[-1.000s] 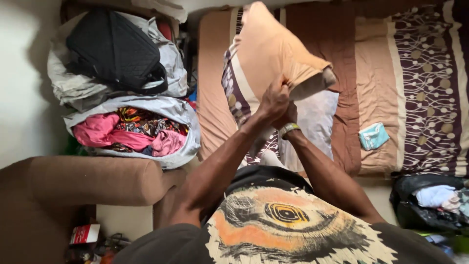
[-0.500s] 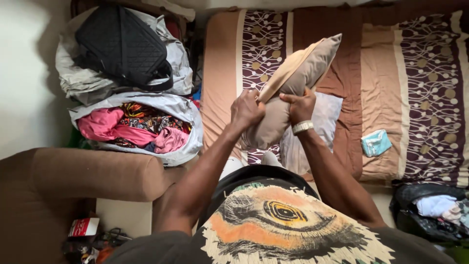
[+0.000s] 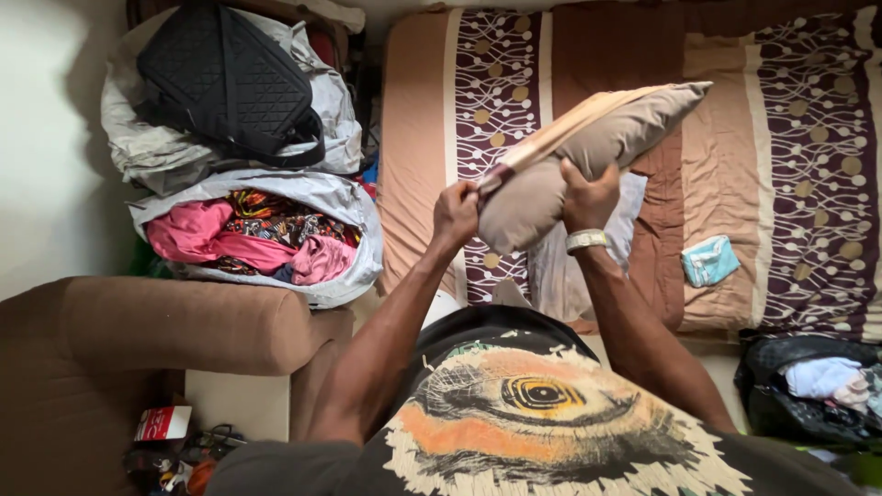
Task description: Putting a pillowcase on a pillow, arranging a bed, and sorting laundry into a storage bin.
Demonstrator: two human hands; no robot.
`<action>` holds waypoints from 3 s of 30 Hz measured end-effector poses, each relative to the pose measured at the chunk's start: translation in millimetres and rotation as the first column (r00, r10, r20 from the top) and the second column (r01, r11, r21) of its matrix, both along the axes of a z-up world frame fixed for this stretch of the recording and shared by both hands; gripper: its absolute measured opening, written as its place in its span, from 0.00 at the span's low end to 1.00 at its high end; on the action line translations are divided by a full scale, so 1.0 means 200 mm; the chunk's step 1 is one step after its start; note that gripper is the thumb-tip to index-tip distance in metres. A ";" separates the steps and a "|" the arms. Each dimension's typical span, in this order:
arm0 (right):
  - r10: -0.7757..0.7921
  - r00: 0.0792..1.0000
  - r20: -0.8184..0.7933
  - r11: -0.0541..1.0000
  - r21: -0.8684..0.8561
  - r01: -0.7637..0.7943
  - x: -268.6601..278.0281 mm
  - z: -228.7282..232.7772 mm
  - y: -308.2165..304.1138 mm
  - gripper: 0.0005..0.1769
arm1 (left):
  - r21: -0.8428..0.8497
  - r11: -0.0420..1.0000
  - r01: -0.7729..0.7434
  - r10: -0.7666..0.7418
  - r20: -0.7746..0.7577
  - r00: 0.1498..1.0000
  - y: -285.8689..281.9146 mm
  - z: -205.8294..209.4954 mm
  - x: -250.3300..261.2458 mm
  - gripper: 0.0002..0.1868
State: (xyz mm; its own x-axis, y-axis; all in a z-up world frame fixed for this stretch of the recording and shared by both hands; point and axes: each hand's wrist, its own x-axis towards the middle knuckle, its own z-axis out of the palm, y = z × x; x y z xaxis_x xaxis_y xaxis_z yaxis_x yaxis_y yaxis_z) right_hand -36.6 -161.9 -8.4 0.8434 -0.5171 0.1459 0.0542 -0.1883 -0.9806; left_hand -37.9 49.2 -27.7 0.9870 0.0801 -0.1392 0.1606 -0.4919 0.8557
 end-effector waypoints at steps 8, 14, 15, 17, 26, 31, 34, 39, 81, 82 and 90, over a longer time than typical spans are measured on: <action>0.330 0.943 -0.051 0.426 -0.883 -0.197 -0.09 0.06 -0.11 0.40 | -0.432 0.901 0.044 0.031 0.164 0.986 -0.12 -0.19 0.31 0.11; 0.613 0.785 -0.092 0.514 -0.708 -0.484 -0.14 0.02 -0.11 0.40 | -0.410 0.909 0.069 -0.103 -0.061 0.993 -0.17 0.06 0.24 0.12; 0.644 0.759 -0.093 0.554 -0.627 -0.547 -0.16 -0.03 -0.10 0.35 | -0.322 0.945 0.059 -0.104 -0.124 0.987 -0.18 0.12 0.18 0.14; 0.650 0.758 -0.056 0.559 -0.641 -0.527 -0.17 0.00 -0.03 0.32 | -0.270 0.958 0.097 -0.129 -0.103 0.986 -0.18 0.13 0.17 0.14; 0.423 0.702 -0.573 0.333 -0.623 -0.708 -0.13 -0.09 0.22 0.18 | 0.003 0.988 0.155 -0.155 -0.041 0.987 -0.32 0.31 0.02 0.15; 0.339 0.833 -0.437 0.258 -0.808 -0.529 -0.02 -0.51 0.17 0.25 | 0.057 0.967 0.250 -0.246 -0.058 0.967 -0.39 0.31 0.02 0.17; 0.404 0.855 -0.326 0.240 -0.864 -0.442 0.01 -0.37 0.14 0.27 | 0.013 0.947 0.321 -0.321 0.095 0.942 -0.36 0.33 0.11 0.17; 0.495 0.852 -0.171 0.692 -0.515 -0.505 0.01 0.04 0.12 0.22 | 0.354 0.871 0.339 -0.489 0.571 0.660 -0.31 0.36 0.18 0.10; 0.447 0.891 -0.076 0.882 0.201 -0.426 0.07 -1.09 -0.15 0.23 | -0.657 0.638 0.402 -0.511 0.029 0.859 -0.42 0.25 -0.02 0.07; 0.448 0.890 -0.079 0.882 0.201 -0.426 0.07 -1.12 -0.15 0.23 | -0.659 0.638 0.399 -0.510 0.027 0.860 -0.43 0.22 -0.01 0.07; 0.385 0.903 0.190 0.909 -0.249 -0.335 0.07 -0.44 0.15 0.25 | -0.439 0.706 0.556 -0.474 0.290 0.831 -0.36 0.41 0.19 0.07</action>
